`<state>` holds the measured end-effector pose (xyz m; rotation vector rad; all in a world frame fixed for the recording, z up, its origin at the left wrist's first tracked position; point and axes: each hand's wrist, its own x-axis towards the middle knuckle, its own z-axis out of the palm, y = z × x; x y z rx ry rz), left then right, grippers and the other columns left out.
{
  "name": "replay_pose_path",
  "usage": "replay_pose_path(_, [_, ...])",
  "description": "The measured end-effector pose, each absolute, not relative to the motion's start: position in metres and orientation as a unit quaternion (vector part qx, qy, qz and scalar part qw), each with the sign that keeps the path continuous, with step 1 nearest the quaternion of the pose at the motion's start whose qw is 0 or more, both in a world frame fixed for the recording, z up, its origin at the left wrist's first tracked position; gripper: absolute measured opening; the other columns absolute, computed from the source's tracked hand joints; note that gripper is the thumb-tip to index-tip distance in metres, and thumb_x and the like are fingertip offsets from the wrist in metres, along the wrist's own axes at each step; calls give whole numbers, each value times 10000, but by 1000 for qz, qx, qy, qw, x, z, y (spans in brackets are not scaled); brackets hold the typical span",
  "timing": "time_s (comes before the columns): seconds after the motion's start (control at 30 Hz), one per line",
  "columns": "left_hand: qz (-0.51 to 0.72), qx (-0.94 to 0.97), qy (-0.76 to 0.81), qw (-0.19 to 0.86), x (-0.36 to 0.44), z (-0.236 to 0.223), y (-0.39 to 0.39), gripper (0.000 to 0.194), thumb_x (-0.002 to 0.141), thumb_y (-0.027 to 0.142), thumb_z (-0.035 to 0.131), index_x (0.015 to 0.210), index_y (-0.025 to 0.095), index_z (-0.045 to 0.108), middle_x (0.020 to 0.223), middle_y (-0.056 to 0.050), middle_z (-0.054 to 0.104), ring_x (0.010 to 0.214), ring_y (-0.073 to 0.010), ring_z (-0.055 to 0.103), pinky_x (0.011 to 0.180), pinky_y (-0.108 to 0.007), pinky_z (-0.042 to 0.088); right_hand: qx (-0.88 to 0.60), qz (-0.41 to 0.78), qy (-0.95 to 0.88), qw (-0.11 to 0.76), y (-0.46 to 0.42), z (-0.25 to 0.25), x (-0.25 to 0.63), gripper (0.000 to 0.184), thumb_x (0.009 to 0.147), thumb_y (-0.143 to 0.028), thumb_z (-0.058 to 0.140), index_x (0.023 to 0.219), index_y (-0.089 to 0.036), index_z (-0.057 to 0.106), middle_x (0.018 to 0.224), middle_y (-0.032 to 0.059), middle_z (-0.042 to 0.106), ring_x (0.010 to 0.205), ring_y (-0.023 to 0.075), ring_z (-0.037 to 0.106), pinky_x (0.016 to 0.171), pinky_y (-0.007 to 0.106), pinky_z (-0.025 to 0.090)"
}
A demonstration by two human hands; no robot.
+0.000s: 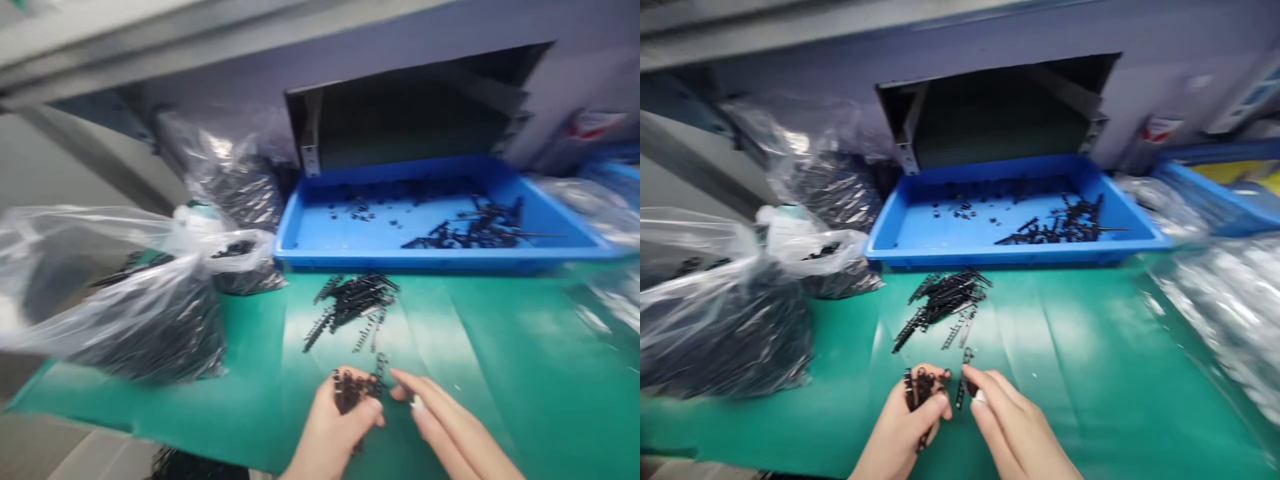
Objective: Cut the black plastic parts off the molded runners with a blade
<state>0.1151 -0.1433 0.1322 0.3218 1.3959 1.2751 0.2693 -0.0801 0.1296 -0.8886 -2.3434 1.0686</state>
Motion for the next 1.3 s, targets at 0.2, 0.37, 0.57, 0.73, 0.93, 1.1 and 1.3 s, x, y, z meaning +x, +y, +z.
replay_pose_path(0.2, [539, 158, 580, 591, 116, 116, -150, 372, 603, 409, 753, 795, 119, 622, 540, 25, 548, 404, -35, 318, 379, -180, 203, -297, 475, -814, 155, -86, 132, 263, 385, 910, -200, 380, 1277, -259, 480, 1059, 52, 634, 911, 165, 613, 765, 275, 518])
replay_pose_path(0.37, [536, 157, 571, 602, 117, 115, -152, 340, 607, 380, 762, 793, 123, 640, 557, 24, 548, 417, -36, 339, 377, -175, 212, -301, 457, -826, 138, -87, 129, 265, 381, 902, -195, 395, 1266, -228, 501, 1003, 70, 645, 871, 195, 608, 709, 321, 523])
replay_pose_path(0.57, [533, 182, 555, 613, 110, 108, -157, 297, 635, 341, 756, 846, 164, 646, 642, 12, 599, 519, -77, 478, 438, -174, 326, -290, 442, -837, 139, -91, 134, 264, 365, 896, -203, 413, 1242, -238, 524, 956, 62, 662, 828, 200, 609, 647, 320, 523])
replay_pose_path(0.73, [525, 219, 560, 602, 107, 101, -163, 262, 667, 309, 737, 881, 189, 644, 703, 4, 638, 646, -129, 566, 586, -211, 437, -295, 444, -835, 134, -95, 134, 264, 352, 895, -186, 400, 1218, -208, 539, 952, 69, 651, 808, 199, 608, 629, 318, 512])
replay_pose_path(0.93, [506, 235, 599, 574, 107, 104, -163, 242, 662, 277, 730, 876, 183, 669, 748, -18, 671, 702, -157, 583, 651, -232, 465, -302, 399, -854, 140, -97, 133, 263, 347, 900, -187, 371, 1203, -197, 541, 929, 68, 655, 785, 204, 606, 583, 304, 498])
replay_pose_path(1.1, [476, 259, 646, 537, 107, 109, -161, 190, 641, 221, 725, 823, 190, 681, 690, 10, 641, 625, -127, 548, 600, -208, 457, -302, 358, -875, 123, -97, 136, 263, 333, 898, -179, 378, 1180, -196, 554, 925, 58, 663, 787, 214, 615, 575, 317, 496])
replay_pose_path(1.3, [464, 279, 640, 544, 107, 111, -158, 205, 665, 220, 691, 866, 189, 661, 709, 3, 655, 635, -135, 567, 601, -214, 466, -306, 360, -870, 141, -98, 131, 263, 330, 902, -174, 371, 1176, -161, 556, 887, 70, 661, 751, 215, 609, 543, 313, 473])
